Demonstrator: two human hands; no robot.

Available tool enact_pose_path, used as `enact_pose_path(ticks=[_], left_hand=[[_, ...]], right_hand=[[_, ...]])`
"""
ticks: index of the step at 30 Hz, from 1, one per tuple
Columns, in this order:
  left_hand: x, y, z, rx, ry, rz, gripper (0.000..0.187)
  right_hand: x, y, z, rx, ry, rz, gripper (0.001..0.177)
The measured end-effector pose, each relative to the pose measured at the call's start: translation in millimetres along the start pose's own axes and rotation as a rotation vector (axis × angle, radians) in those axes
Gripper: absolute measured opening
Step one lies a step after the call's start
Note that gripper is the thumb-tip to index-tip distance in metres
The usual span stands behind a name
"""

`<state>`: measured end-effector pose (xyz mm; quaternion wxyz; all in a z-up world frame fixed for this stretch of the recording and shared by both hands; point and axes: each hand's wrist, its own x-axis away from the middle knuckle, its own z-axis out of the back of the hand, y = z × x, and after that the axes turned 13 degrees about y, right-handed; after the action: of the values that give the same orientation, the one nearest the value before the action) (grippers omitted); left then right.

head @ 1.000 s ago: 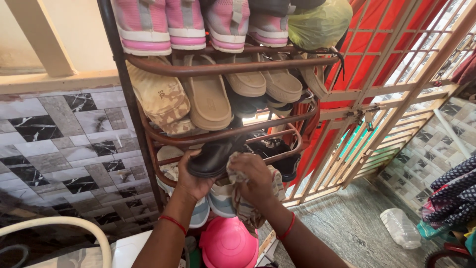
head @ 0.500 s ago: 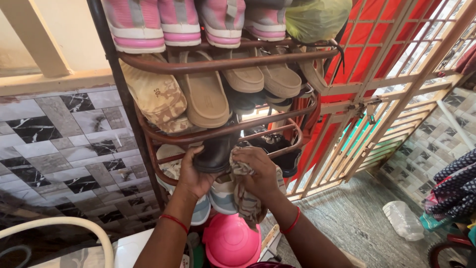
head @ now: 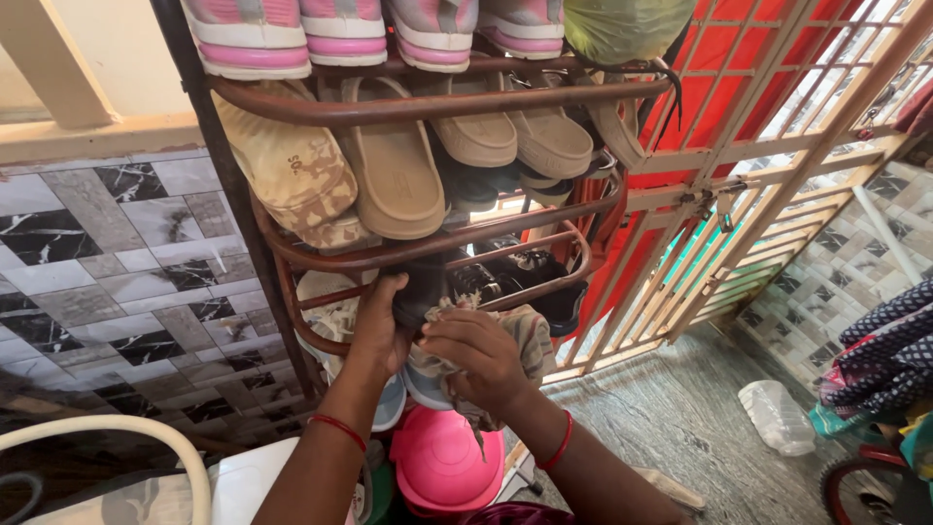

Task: The person wipes a black shoe with a cloth on a multi-tier shoe rack, then wipes the rack itself. The person handles the shoe and cloth directly without additional tools.

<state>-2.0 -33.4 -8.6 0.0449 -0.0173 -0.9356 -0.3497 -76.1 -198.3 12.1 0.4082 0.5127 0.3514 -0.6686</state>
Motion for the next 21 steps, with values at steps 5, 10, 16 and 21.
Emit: enact_pose_path(ticks=[5, 10, 16, 21], left_hand=[[2.2, -3.0, -5.5, -0.233, 0.072, -0.079, 0.036], [1.8, -6.2, -5.2, -0.253, 0.067, -0.161, 0.040], [-12.6, -5.4, 8.3, 0.232, 0.114, 0.077, 0.061], [-19.9, -15.3, 14.0, 0.136, 0.127, 0.060, 0.054]], right_hand=[[-5.6, -5.5, -9.2, -0.001, -0.041, 0.031, 0.037], [-8.6, -1.5, -15.0, 0.045, -0.087, 0.042, 0.041], [11.6, 11.8, -3.1, 0.191, -0.038, 0.061, 0.042], [31.9, 36.7, 13.6, 0.116, -0.031, 0.060, 0.040]])
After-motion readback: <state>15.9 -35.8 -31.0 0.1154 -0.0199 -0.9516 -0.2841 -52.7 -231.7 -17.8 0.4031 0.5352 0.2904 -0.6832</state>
